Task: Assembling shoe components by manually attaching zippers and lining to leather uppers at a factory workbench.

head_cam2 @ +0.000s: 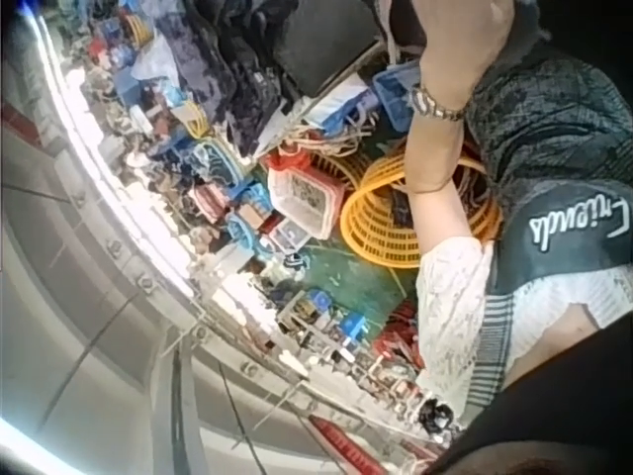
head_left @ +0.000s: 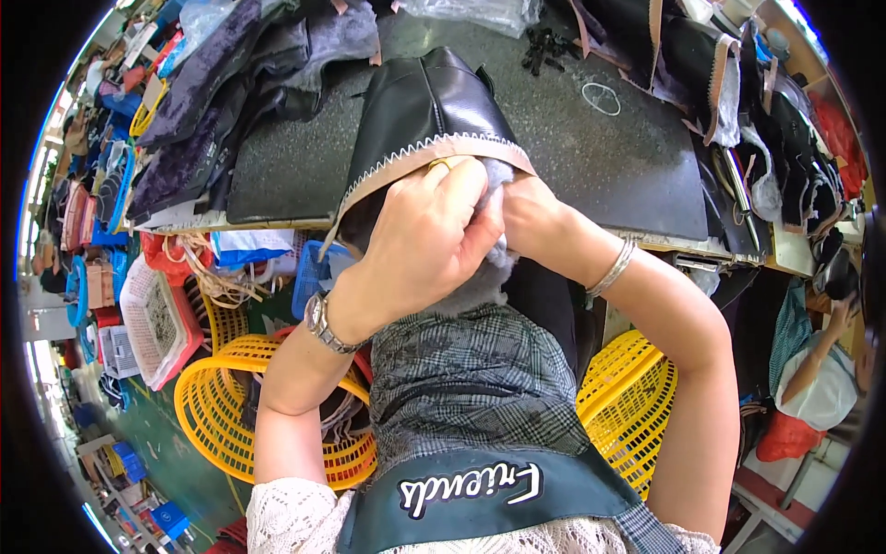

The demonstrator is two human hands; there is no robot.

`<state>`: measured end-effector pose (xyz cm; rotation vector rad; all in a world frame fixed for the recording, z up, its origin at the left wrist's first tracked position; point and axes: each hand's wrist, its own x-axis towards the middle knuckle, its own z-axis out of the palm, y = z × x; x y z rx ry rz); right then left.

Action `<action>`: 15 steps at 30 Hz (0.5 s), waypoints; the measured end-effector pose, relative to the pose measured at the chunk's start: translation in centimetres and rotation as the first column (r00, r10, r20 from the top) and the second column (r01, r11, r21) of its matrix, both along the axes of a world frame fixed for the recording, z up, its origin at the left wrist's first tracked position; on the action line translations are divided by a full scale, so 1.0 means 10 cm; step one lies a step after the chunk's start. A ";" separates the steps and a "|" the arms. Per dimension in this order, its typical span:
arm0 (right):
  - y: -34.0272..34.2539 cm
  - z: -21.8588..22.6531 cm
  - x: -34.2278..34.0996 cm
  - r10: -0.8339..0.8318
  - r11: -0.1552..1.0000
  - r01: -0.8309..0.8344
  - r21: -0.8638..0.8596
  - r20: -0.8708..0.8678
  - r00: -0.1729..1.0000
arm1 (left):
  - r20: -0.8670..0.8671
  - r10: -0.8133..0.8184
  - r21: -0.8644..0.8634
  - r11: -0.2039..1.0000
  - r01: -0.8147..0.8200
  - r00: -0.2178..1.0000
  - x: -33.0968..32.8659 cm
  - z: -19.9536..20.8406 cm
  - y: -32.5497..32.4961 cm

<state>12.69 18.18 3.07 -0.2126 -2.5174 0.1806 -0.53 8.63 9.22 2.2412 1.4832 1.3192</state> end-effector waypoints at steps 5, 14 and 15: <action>-0.14 0.37 0.07 0.165 0.967 -0.160 -0.199 0.005 0.986 | 0.041 -0.015 0.045 0.999 0.013 0.999 0.05 0.22 -0.10; -0.35 -0.05 -0.10 -0.036 0.928 -0.079 -0.363 -0.298 0.954 | -0.107 0.026 0.059 0.998 -0.020 0.994 0.06 0.17 -0.18; -0.35 -0.01 -0.08 -0.120 0.993 0.120 0.002 -0.018 0.993 | -0.115 0.038 0.046 0.998 -0.033 0.993 0.08 0.23 -0.21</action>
